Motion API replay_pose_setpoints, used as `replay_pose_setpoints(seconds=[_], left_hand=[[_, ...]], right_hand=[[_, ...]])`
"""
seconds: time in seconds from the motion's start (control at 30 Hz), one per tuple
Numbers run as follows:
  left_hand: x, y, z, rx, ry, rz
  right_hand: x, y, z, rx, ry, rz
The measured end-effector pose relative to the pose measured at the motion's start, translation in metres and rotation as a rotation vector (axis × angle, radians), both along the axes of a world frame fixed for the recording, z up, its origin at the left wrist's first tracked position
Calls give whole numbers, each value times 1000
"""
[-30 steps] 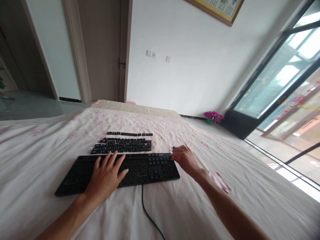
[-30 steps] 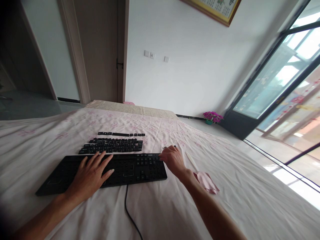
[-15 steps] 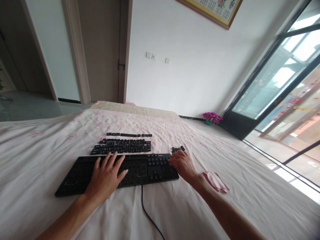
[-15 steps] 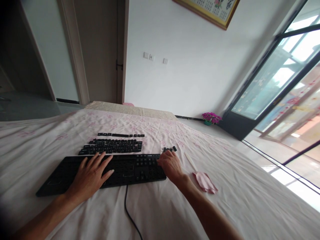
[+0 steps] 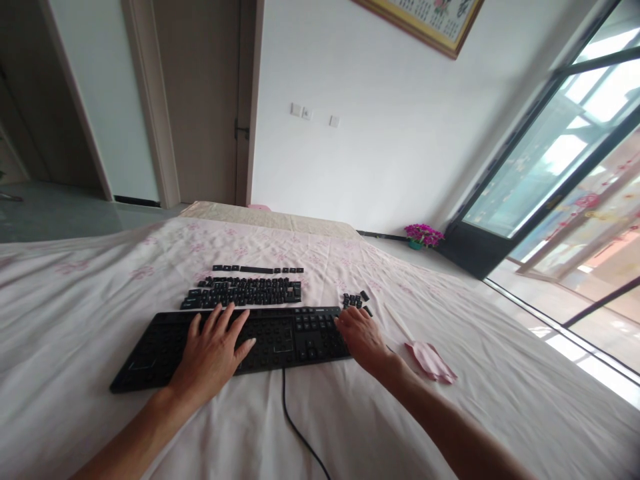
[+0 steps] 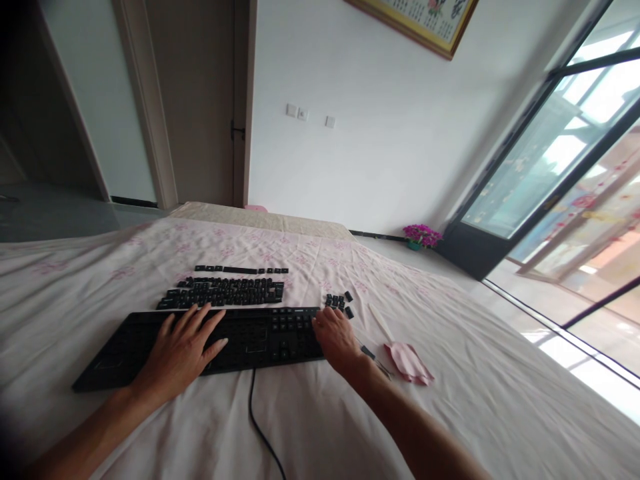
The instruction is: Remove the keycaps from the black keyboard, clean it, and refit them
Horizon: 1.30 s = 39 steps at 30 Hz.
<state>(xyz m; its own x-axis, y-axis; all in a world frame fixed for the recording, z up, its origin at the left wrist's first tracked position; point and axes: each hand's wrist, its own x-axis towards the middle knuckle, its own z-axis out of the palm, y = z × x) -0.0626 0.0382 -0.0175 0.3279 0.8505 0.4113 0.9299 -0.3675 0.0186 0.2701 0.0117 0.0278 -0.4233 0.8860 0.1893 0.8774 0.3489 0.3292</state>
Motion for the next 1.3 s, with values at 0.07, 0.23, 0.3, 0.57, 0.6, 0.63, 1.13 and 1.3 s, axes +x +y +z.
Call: replay_pose_setpoints(seconds=[0.07,0.23,0.3,0.57,0.6,0.63,1.13,1.3], left_hand=[[0,-1,0,1,4,0],[1,-1,1,0,-4,5],[1,-1,1,-1,0,2],[-1,1,-2,-8,-11,-8],[-1,1,-2,-9,-7,-6],[-1,1,-3,-7,-2,-5],[-1,2,-4,7,-6,-14],[-1,1,-3,-6,-6,-9]], right_hand=[[-4,-4,-2,15,-21,-18],[-13,-14,-3,13,-27,-62],[-16,-17,-3,-9,-8,-60],[11,-6,6,-112,270,-4],[22,0,7,-102,337,-19],[34,8,7,-79,400,-58],[130,97,-2,-179,243,-306],[138,108,-4,-210,256,-314]])
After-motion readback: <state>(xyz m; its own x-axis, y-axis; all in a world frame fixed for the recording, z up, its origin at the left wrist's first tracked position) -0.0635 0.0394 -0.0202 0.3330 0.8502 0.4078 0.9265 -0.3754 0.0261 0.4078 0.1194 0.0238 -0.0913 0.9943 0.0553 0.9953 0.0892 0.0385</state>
